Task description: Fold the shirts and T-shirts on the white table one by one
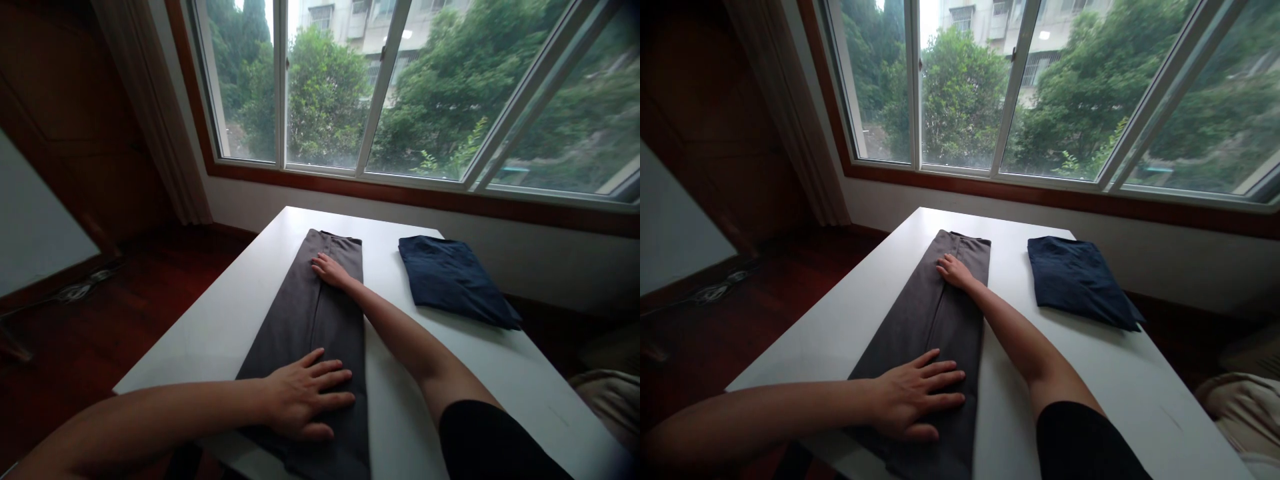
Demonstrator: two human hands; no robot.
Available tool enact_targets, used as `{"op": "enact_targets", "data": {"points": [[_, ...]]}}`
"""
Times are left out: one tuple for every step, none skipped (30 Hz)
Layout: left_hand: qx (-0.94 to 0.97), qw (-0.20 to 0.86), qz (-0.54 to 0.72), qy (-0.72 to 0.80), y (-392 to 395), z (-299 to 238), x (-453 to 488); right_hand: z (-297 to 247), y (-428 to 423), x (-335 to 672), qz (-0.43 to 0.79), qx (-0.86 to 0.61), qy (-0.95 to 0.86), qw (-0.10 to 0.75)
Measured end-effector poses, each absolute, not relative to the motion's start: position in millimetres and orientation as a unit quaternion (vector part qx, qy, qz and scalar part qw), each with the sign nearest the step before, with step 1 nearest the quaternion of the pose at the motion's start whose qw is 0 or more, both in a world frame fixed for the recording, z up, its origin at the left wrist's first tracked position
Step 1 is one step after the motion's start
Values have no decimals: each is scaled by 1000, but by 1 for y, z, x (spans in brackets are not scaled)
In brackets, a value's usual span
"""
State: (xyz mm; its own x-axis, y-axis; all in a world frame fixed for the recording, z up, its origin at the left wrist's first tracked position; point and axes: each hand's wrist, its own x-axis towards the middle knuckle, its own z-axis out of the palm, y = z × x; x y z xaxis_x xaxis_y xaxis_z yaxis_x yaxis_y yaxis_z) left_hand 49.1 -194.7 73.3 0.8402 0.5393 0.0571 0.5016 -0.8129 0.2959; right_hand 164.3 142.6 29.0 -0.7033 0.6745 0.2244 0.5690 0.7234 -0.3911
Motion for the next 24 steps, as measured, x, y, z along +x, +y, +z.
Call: {"op": "enact_targets", "data": {"points": [[950, 140, 70, 272, -195, 73, 49, 28, 131, 171, 146, -324, -917, 182], [951, 143, 72, 266, -195, 73, 49, 26, 117, 180, 139, -308, -923, 185], [953, 145, 76, 255, -195, 73, 47, 24, 101, 190, 131, -293, -928, 188], [955, 146, 81, 243, -194, 73, 44, 22, 83, 201, 124, -281, -933, 190], [957, 144, 89, 236, -193, 73, 39, 21, 64, 214, 119, -268, -937, 188], [956, 139, 101, 236, -191, 72, 32, 20, 44, 227, 116, -257, -943, 180], [953, 131, 115, 247, -188, 71, 24, 20, 23, 240, 112, -250, -947, 169], [947, 120, 130, 267, -184, 69, 14, 21, 2, 253, 109, -247, -950, 159], [938, 107, 144, 295, -179, 66, 3, 23, -19, 266, 109, -243, -952, 152], [929, 96, 156, 323, -174, 63, -9, 26, -39, 279, 110, -234, -955, 142], [920, 87, 163, 345, -170, 59, -22, 31, -59, 291, 113, -225, -959, 133], [913, 80, 166, 363, -166, 56, -35, 36, -77, 303, 121, -213, -962, 121], [910, 74, 166, 372, -162, 54, -48, 42, -93, 315, 134, -201, -964, 108], [909, 71, 162, 378, -160, 52, -60, 48, -108, 327, 149, -192, -965, 97], [909, 71, 155, 380, -159, 51, -72, 55, -121, 338, 167, -185, -964, 89], [910, 73, 148, 381, -160, 52, -82, 61, -132, 348, 186, -182, -962, 83], [910, 77, 140, 382, -162, 54, -91, 66, -142, 356, 201, -183, -959, 79], [911, 84, 134, 382, -166, 57, -99, 71, -151, 363, 213, -184, -956, 76], [911, 91, 128, 382, -171, 62, -106, 74, -159, 367, 220, -185, -955, 74], [910, 98, 122, 383, -177, 68, -110, 77, -167, 369, 222, -185, -955, 73], [910, 105, 115, 384, -184, 74, -113, 79, -175, 368, 220, -180, -956, 72], [911, 113, 106, 383, -192, 81, -114, 80, -183, 365, 217, -167, -959, 72], [913, 122, 96, 377, -200, 87, -112, 80, -190, 360, 212, -143, -964, 74], [915, 132, 87, 370, -208, 91, -110, 79, -196, 353, 209, -110, -969, 76]]}}
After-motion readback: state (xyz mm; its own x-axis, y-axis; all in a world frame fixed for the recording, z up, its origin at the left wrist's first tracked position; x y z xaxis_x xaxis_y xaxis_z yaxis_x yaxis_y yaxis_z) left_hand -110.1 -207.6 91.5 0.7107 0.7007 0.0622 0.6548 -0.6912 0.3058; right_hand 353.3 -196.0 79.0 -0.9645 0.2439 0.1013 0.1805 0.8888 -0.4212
